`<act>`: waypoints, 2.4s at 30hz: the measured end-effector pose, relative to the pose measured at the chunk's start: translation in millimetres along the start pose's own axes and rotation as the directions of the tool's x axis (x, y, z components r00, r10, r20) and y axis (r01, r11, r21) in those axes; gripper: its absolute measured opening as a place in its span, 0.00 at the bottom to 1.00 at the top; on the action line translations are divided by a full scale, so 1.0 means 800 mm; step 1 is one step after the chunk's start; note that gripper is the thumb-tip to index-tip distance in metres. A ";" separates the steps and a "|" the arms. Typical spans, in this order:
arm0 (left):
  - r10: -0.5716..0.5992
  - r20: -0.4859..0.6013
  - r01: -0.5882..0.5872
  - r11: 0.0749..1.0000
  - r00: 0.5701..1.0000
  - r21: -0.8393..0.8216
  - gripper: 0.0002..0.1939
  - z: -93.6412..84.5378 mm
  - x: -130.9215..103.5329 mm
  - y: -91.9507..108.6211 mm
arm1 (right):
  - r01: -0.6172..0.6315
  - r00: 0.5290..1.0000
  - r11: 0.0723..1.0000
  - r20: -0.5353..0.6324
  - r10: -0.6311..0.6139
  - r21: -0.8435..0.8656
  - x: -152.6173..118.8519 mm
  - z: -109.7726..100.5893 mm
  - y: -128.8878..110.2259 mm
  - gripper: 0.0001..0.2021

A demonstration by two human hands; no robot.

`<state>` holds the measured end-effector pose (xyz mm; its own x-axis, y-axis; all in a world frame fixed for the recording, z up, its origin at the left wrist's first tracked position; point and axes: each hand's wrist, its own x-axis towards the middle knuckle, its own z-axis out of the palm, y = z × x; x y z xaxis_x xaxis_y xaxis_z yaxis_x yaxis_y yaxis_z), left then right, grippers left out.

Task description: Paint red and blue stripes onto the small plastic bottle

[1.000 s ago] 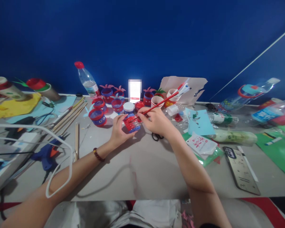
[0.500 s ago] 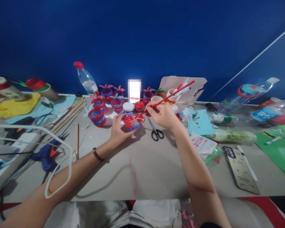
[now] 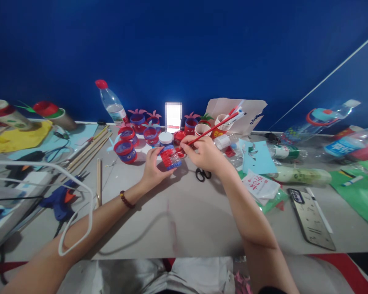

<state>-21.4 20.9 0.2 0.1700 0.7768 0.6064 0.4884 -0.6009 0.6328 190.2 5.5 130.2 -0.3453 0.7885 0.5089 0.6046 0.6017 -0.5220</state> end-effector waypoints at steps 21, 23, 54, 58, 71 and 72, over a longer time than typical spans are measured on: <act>0.013 0.005 -0.013 1.000 1.000 0.009 0.42 0.002 0.000 -0.002 | 0.050 0.999 0.999 -0.020 -0.050 -0.022 0.000 0.003 -0.002 0.12; 0.018 0.005 -0.018 1.000 1.000 0.008 0.42 0.001 0.000 -0.002 | 0.063 0.998 0.997 -0.013 -0.063 -0.041 0.000 0.002 -0.005 0.13; 0.014 -0.006 -0.014 1.000 1.000 -0.012 0.40 0.000 0.001 0.002 | -0.067 0.996 0.998 -0.053 0.067 -0.007 0.005 -0.003 0.006 0.15; 0.004 -0.003 -0.004 1.000 1.000 -0.007 0.40 0.000 0.000 0.002 | -0.146 0.988 0.986 -0.034 0.149 0.074 0.005 -0.010 0.004 0.12; 0.002 -0.005 -0.002 1.000 1.000 0.000 0.41 0.000 -0.001 0.000 | -0.106 0.994 0.993 -0.003 0.106 0.057 0.004 0.005 0.006 0.16; 0.002 -0.009 -0.002 1.000 1.000 0.001 0.41 0.000 0.000 0.000 | -0.119 0.993 0.992 -0.006 0.120 0.046 0.004 0.003 0.007 0.16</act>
<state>-21.3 20.6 0.2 0.1633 0.7736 0.6123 0.4887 -0.6026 0.6309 190.4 11.6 127.4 -0.2662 0.8541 0.4468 0.6079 0.5085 -0.6098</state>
